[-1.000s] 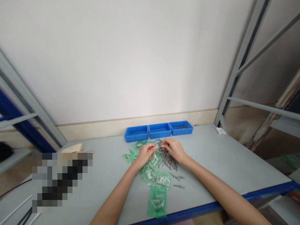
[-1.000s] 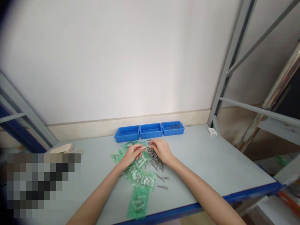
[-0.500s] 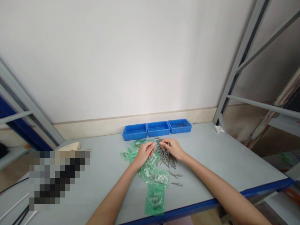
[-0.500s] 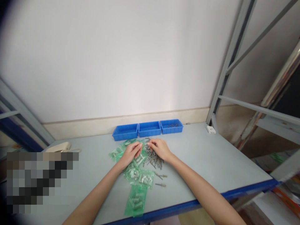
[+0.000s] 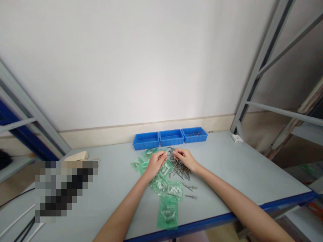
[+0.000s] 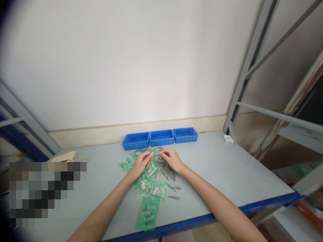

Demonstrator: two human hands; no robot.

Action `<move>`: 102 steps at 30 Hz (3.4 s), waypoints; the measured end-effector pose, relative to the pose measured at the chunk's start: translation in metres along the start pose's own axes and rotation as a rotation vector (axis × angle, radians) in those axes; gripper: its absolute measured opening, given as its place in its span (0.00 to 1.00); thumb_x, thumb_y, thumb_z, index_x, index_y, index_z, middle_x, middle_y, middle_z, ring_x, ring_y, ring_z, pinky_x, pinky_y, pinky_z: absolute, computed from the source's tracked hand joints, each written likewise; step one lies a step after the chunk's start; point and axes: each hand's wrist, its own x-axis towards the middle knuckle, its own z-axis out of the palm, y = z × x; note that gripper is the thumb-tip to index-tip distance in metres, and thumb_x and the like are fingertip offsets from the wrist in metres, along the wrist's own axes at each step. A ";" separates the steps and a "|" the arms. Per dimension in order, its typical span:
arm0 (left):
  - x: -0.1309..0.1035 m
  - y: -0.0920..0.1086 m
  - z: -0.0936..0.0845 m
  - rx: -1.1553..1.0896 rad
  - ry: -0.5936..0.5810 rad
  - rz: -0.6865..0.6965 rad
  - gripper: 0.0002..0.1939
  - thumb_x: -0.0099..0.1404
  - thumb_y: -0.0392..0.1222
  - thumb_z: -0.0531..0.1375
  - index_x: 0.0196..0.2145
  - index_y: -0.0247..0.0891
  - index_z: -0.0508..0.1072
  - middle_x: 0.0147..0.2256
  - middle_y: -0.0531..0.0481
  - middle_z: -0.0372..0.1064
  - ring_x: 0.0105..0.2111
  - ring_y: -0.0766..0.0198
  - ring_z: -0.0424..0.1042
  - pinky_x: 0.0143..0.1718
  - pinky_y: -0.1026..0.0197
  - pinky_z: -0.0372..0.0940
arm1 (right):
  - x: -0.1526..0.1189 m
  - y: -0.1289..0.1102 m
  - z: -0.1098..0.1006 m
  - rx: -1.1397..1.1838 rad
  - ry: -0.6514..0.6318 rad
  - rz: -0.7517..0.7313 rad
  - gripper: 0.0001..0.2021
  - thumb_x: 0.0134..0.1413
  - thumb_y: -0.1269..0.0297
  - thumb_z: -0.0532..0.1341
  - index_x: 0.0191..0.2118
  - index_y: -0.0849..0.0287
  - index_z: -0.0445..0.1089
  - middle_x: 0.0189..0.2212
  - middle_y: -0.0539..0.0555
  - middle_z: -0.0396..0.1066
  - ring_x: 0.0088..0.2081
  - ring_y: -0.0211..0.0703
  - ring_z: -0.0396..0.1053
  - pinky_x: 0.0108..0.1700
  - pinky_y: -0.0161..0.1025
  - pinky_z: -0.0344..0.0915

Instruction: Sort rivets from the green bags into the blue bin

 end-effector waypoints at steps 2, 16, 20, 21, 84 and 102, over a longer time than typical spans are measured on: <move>0.000 -0.002 0.000 -0.014 -0.003 -0.007 0.20 0.63 0.53 0.50 0.21 0.37 0.60 0.13 0.59 0.52 0.14 0.72 0.51 0.19 0.67 0.49 | 0.000 0.001 0.001 0.008 0.002 0.001 0.19 0.57 0.53 0.51 0.24 0.60 0.65 0.19 0.47 0.64 0.24 0.36 0.59 0.29 0.32 0.55; 0.005 -0.009 -0.004 -0.079 -0.004 -0.024 0.21 0.64 0.56 0.48 0.25 0.36 0.64 0.12 0.60 0.52 0.13 0.72 0.51 0.18 0.68 0.50 | 0.017 0.005 -0.017 0.026 -0.034 -0.006 0.19 0.55 0.51 0.53 0.24 0.61 0.66 0.18 0.48 0.64 0.23 0.36 0.61 0.28 0.32 0.57; 0.010 -0.018 -0.011 -0.115 0.046 -0.063 0.24 0.62 0.60 0.48 0.27 0.35 0.65 0.13 0.59 0.53 0.12 0.72 0.52 0.16 0.68 0.50 | 0.048 0.018 -0.061 -0.363 0.240 0.136 0.19 0.59 0.54 0.49 0.26 0.60 0.68 0.22 0.50 0.69 0.26 0.37 0.65 0.30 0.32 0.57; 0.011 -0.019 -0.013 -0.114 0.058 -0.071 0.24 0.61 0.61 0.48 0.27 0.35 0.65 0.13 0.59 0.54 0.12 0.72 0.52 0.16 0.68 0.50 | 0.054 0.021 -0.074 -0.506 0.283 0.215 0.20 0.60 0.55 0.48 0.27 0.60 0.69 0.24 0.51 0.70 0.28 0.38 0.66 0.31 0.32 0.56; -0.001 -0.004 -0.004 0.077 -0.078 0.036 0.17 0.65 0.51 0.48 0.27 0.36 0.66 0.14 0.58 0.57 0.14 0.70 0.55 0.21 0.66 0.52 | 0.001 -0.004 -0.004 -0.081 0.011 -0.026 0.13 0.55 0.56 0.56 0.28 0.59 0.69 0.23 0.49 0.68 0.26 0.38 0.63 0.31 0.34 0.57; -0.001 0.003 -0.003 0.028 -0.002 0.020 0.19 0.62 0.53 0.51 0.23 0.36 0.63 0.13 0.59 0.50 0.14 0.71 0.50 0.19 0.67 0.47 | -0.001 -0.002 0.003 -0.073 0.063 -0.060 0.18 0.58 0.53 0.51 0.25 0.60 0.67 0.23 0.50 0.66 0.28 0.39 0.61 0.33 0.35 0.56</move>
